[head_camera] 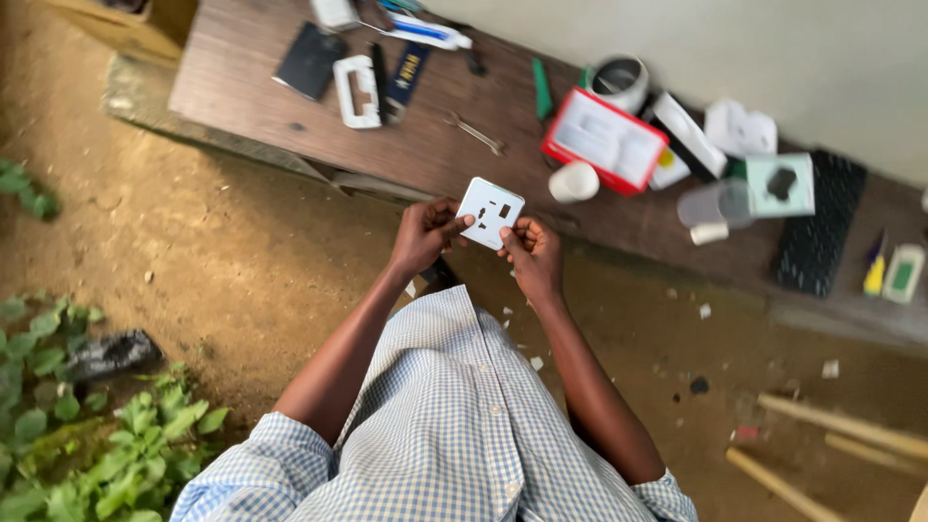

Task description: The person unboxes and assembles components of a security camera system, handling a mounting plate, the camera body, and small modules by hand and using a screwdriver.

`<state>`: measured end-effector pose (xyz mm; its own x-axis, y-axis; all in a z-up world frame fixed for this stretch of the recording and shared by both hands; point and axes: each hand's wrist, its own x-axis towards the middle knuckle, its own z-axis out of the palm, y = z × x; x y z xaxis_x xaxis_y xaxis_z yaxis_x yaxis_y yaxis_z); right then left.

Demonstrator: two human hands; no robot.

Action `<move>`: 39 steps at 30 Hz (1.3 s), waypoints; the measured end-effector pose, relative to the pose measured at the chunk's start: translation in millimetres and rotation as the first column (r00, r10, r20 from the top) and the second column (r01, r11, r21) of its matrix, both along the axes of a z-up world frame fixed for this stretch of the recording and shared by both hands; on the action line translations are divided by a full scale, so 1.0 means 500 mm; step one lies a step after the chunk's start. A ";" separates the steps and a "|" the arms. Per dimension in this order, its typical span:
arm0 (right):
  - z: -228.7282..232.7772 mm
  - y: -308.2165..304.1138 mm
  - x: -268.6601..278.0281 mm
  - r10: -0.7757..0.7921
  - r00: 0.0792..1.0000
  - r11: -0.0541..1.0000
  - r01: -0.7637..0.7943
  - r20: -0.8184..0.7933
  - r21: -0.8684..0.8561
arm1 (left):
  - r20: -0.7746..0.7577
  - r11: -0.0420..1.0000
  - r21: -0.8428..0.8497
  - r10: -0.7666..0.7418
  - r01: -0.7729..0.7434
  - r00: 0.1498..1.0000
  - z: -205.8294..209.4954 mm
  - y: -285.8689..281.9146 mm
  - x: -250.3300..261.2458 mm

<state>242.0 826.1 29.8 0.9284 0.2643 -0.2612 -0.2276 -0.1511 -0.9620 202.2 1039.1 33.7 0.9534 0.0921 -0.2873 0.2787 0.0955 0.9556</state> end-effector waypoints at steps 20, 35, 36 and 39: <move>0.018 -0.428 -0.550 -0.686 0.727 0.726 0.686 -0.009 0.051 | 0.021 0.734 0.118 -0.676 0.669 0.737 0.036 -0.483 -0.250; 0.016 -0.649 -0.506 -0.907 0.421 0.421 0.905 0.014 0.051 | 0.124 0.454 0.033 -0.886 0.890 0.447 -0.040 -0.814 -0.081; 0.013 -0.670 -0.491 -0.917 0.397 0.398 0.917 0.030 0.025 | 0.142 0.443 0.037 -0.890 0.896 0.434 -0.045 -0.842 -0.063; 0.004 -0.704 -0.494 -0.955 0.294 0.295 0.956 0.042 0.007 | 0.173 0.380 0.008 -0.912 0.925 0.373 -0.055 -0.902 -0.050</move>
